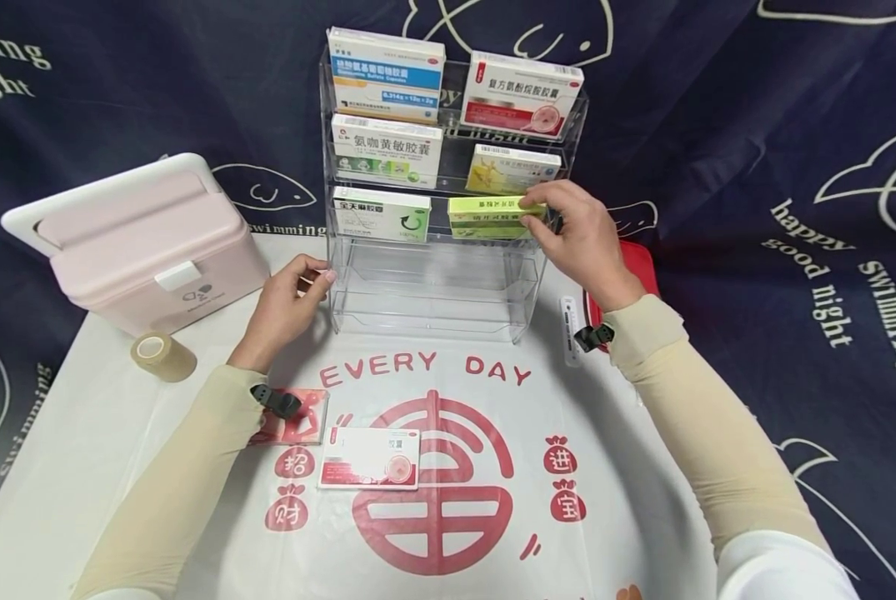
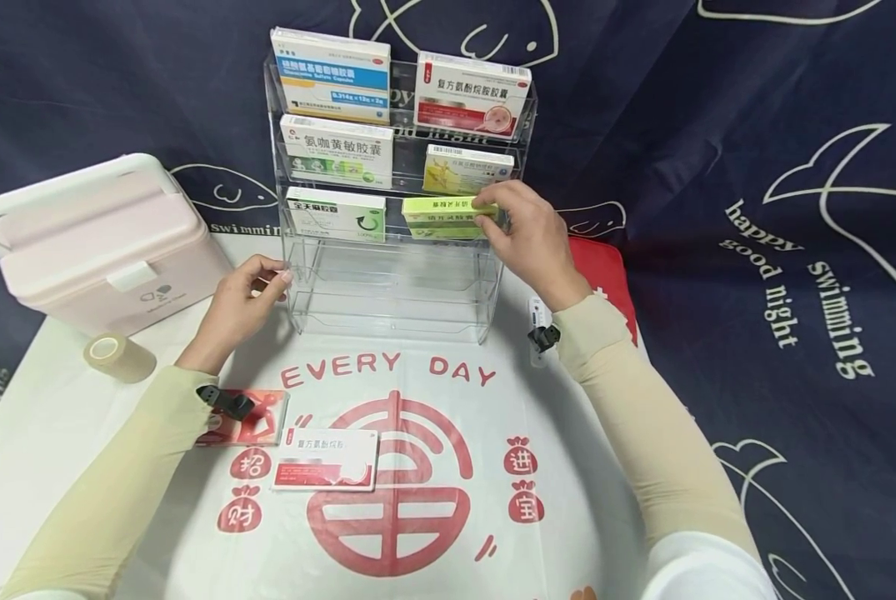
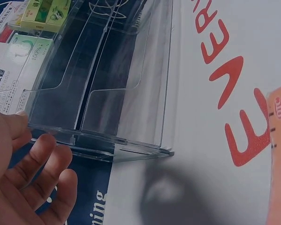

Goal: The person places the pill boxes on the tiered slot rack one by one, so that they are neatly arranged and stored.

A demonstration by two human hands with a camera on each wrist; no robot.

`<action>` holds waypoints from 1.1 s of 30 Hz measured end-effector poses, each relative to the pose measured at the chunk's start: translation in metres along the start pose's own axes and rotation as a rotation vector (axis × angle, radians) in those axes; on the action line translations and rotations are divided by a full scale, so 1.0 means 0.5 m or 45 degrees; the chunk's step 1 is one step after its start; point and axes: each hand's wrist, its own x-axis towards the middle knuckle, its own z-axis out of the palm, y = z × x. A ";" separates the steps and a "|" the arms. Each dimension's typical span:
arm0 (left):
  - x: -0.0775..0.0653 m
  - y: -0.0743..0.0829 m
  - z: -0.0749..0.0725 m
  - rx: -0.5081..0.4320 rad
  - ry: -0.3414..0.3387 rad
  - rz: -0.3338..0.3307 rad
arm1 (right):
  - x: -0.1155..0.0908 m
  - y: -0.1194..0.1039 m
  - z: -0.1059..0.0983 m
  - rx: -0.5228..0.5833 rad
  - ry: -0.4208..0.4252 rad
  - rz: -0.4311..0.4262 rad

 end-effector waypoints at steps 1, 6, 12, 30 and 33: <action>0.000 0.000 0.000 -0.001 -0.001 0.000 | -0.001 -0.001 -0.001 -0.031 -0.007 -0.002; -0.001 -0.002 0.000 -0.001 -0.002 -0.005 | -0.007 -0.004 -0.006 -0.154 -0.029 -0.026; -0.003 -0.004 0.001 0.005 -0.010 -0.011 | -0.011 -0.007 -0.009 -0.216 -0.037 -0.074; -0.001 -0.001 0.000 0.008 -0.012 -0.004 | -0.011 -0.010 -0.020 -0.370 -0.123 -0.151; -0.001 -0.001 0.000 0.009 -0.010 -0.007 | -0.011 -0.014 -0.018 -0.359 -0.127 -0.170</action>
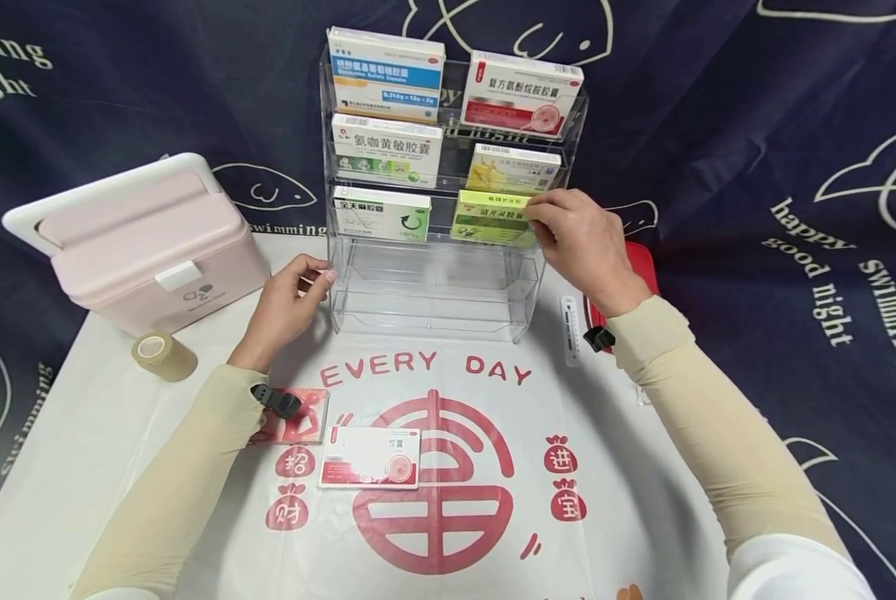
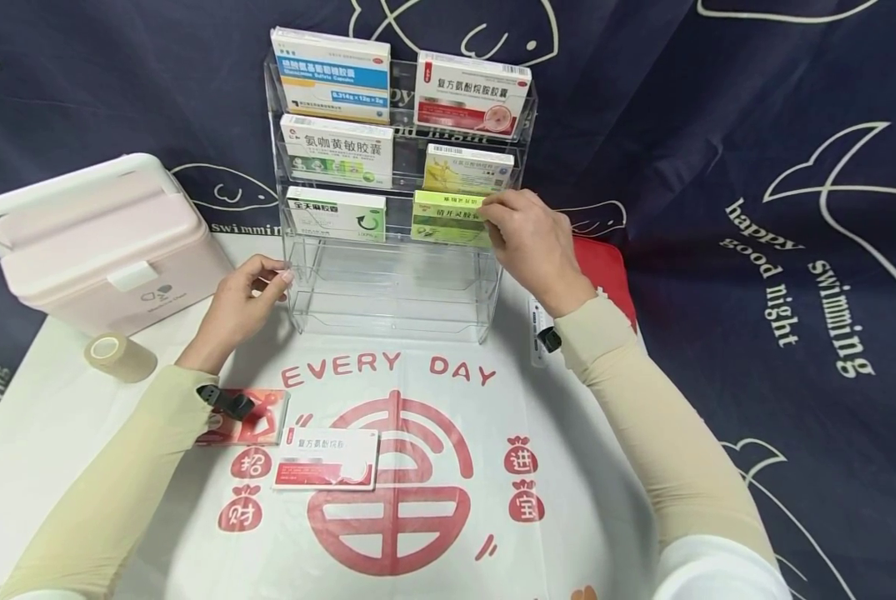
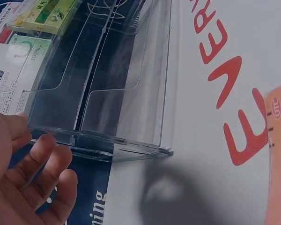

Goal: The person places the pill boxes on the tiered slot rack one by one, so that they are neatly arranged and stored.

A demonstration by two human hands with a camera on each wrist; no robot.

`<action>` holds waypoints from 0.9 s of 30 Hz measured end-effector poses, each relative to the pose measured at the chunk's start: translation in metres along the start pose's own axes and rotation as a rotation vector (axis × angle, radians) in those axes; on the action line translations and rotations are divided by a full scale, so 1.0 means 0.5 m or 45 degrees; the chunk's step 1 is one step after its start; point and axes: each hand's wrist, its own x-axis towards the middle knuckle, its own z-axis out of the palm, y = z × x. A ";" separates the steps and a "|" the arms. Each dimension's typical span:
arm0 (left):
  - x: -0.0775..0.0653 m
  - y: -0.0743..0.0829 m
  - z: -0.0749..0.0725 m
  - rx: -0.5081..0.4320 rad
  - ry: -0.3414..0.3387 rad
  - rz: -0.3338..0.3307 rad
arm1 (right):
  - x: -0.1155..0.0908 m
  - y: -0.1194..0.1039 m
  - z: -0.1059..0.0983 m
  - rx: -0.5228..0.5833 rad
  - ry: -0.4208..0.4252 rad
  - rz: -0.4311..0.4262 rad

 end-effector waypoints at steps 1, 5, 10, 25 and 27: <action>0.000 0.000 0.000 0.001 0.000 -0.001 | 0.000 -0.001 0.001 0.003 0.002 -0.006; 0.000 0.000 0.000 0.002 0.001 -0.003 | 0.000 -0.004 0.003 0.000 0.005 -0.019; 0.000 0.001 0.000 0.001 0.001 0.003 | -0.002 -0.004 0.001 -0.001 0.013 -0.019; 0.001 -0.002 0.002 -0.016 0.002 0.020 | -0.036 -0.050 0.019 0.306 0.173 0.063; 0.001 -0.001 0.002 -0.014 0.002 0.020 | -0.050 -0.066 0.030 0.409 0.157 0.068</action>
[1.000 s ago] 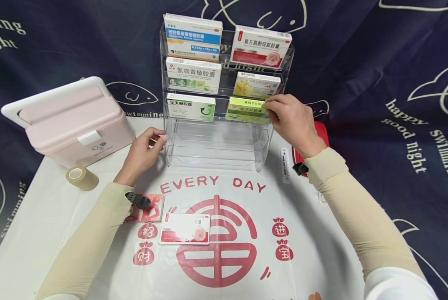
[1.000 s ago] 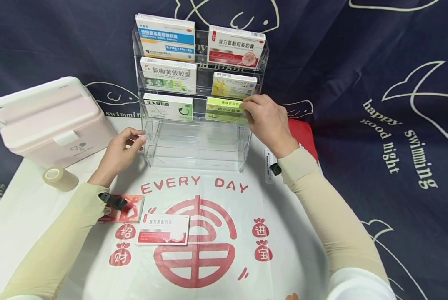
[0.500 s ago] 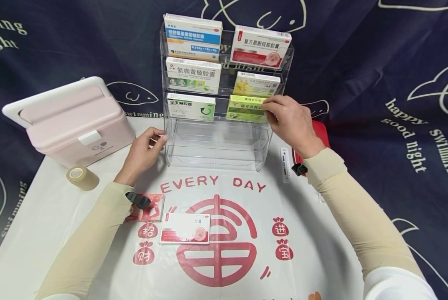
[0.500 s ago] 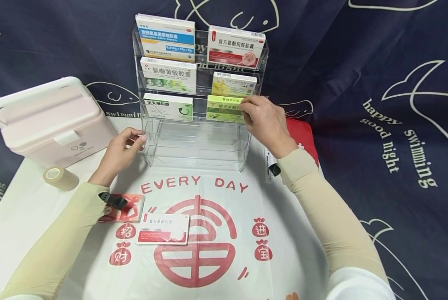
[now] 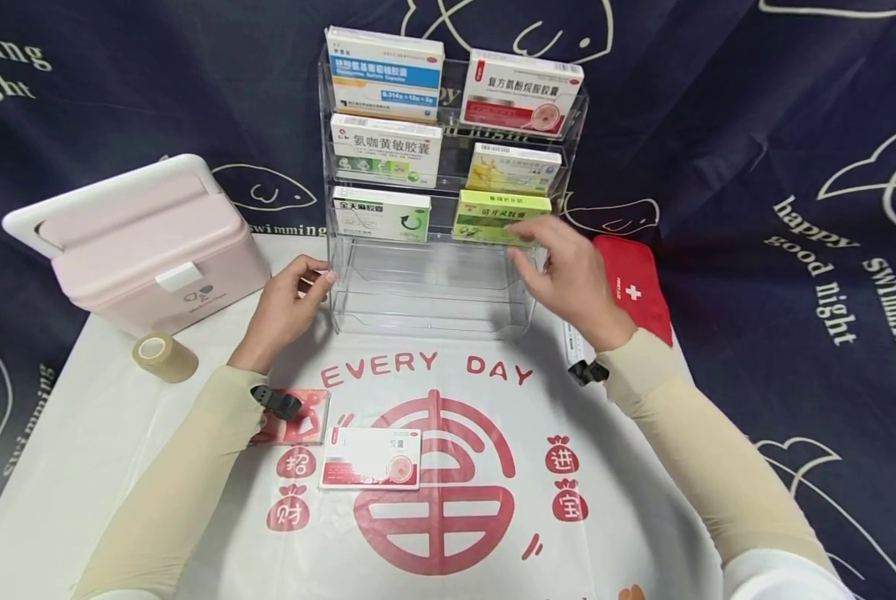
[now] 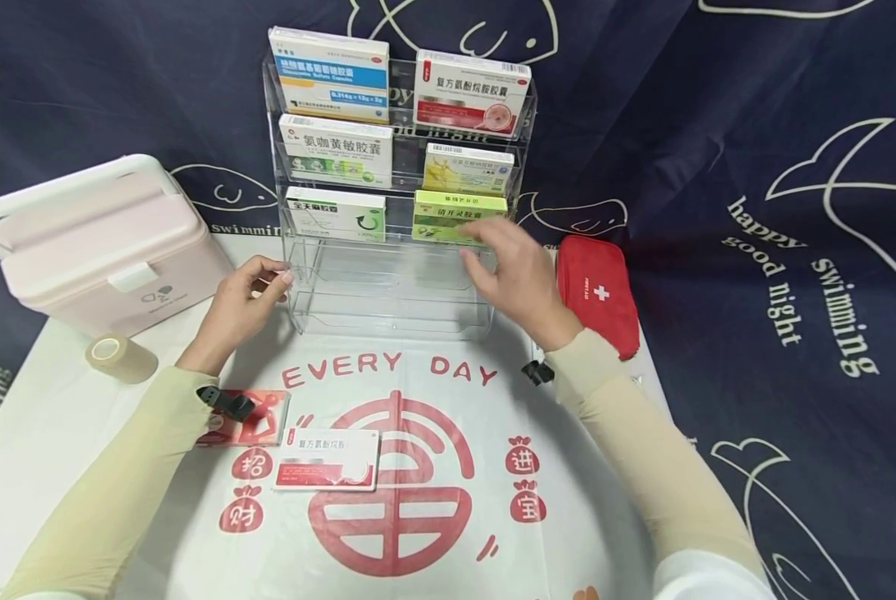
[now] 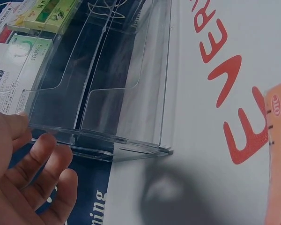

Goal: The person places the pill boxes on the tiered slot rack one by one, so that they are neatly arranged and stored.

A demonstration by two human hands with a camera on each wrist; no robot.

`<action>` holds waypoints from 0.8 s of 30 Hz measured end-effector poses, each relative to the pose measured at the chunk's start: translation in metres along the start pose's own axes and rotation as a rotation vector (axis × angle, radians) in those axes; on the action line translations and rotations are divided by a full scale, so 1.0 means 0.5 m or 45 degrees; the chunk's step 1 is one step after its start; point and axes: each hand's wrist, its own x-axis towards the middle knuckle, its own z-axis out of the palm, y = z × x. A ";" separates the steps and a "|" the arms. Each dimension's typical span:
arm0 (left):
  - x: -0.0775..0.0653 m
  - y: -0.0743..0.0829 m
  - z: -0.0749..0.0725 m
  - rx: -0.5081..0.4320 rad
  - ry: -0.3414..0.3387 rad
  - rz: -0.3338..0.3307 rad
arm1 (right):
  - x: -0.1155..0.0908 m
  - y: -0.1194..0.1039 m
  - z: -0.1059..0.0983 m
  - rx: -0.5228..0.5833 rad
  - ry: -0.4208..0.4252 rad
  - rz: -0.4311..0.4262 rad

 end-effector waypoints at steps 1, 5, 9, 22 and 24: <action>0.000 0.000 0.000 0.001 0.000 0.001 | -0.010 -0.006 0.008 0.047 -0.025 0.012; 0.001 0.002 0.000 -0.002 0.001 -0.005 | -0.056 -0.033 0.048 0.162 -0.213 0.079; 0.000 0.002 -0.001 -0.006 0.002 -0.012 | -0.108 -0.068 0.098 0.213 -0.473 0.144; 0.000 -0.001 0.000 -0.004 0.007 -0.008 | -0.214 -0.181 0.211 0.322 -1.017 0.055; -0.001 -0.002 0.000 0.000 0.004 -0.011 | -0.220 -0.189 0.217 0.311 -1.049 0.027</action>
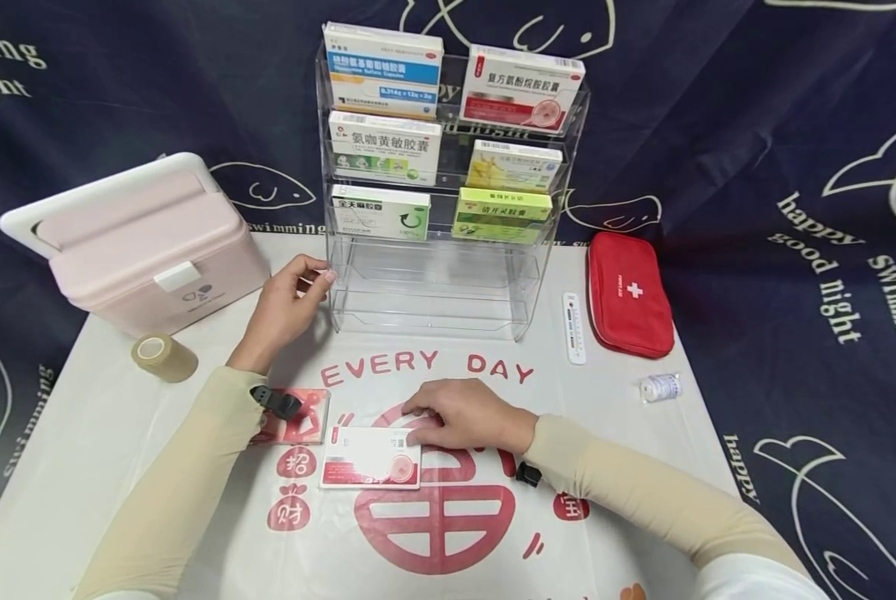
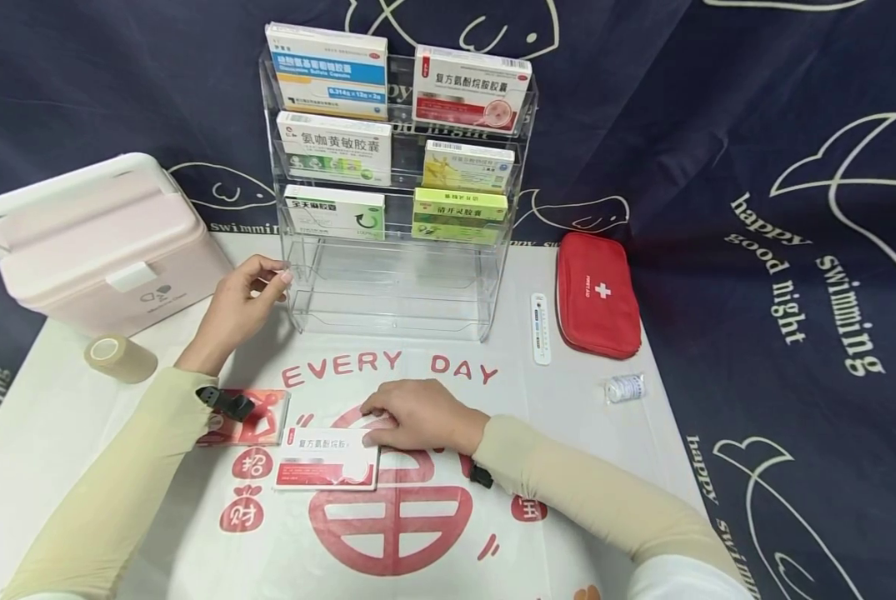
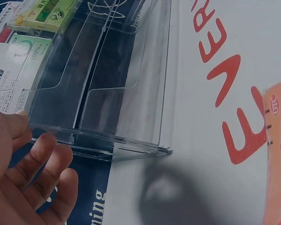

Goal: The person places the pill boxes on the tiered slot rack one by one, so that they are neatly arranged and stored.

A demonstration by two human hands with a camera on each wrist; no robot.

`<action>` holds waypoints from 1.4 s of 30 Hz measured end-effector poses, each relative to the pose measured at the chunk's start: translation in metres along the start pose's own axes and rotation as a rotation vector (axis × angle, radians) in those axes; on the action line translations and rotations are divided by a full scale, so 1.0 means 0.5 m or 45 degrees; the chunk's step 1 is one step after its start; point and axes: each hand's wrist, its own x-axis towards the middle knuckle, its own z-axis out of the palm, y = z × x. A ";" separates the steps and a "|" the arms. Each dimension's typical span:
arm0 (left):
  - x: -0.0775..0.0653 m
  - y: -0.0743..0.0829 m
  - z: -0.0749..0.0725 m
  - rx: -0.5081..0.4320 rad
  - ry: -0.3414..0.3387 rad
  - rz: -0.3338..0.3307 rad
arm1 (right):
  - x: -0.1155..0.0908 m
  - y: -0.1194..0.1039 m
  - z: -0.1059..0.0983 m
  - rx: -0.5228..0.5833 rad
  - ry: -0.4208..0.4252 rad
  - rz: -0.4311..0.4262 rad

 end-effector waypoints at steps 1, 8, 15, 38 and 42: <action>0.000 0.000 0.000 0.002 0.000 -0.002 | 0.000 -0.002 0.004 -0.012 -0.012 -0.012; 0.000 -0.002 0.001 0.012 -0.003 -0.008 | 0.003 -0.006 0.022 -0.085 -0.024 -0.079; 0.000 -0.002 0.001 0.003 -0.001 -0.005 | 0.002 -0.002 0.013 -0.001 -0.035 0.001; -0.001 -0.006 0.002 -0.006 -0.008 0.003 | -0.007 0.019 -0.007 0.054 0.115 0.146; -0.002 -0.007 0.002 -0.011 -0.007 0.009 | -0.008 0.023 -0.011 0.074 0.174 0.142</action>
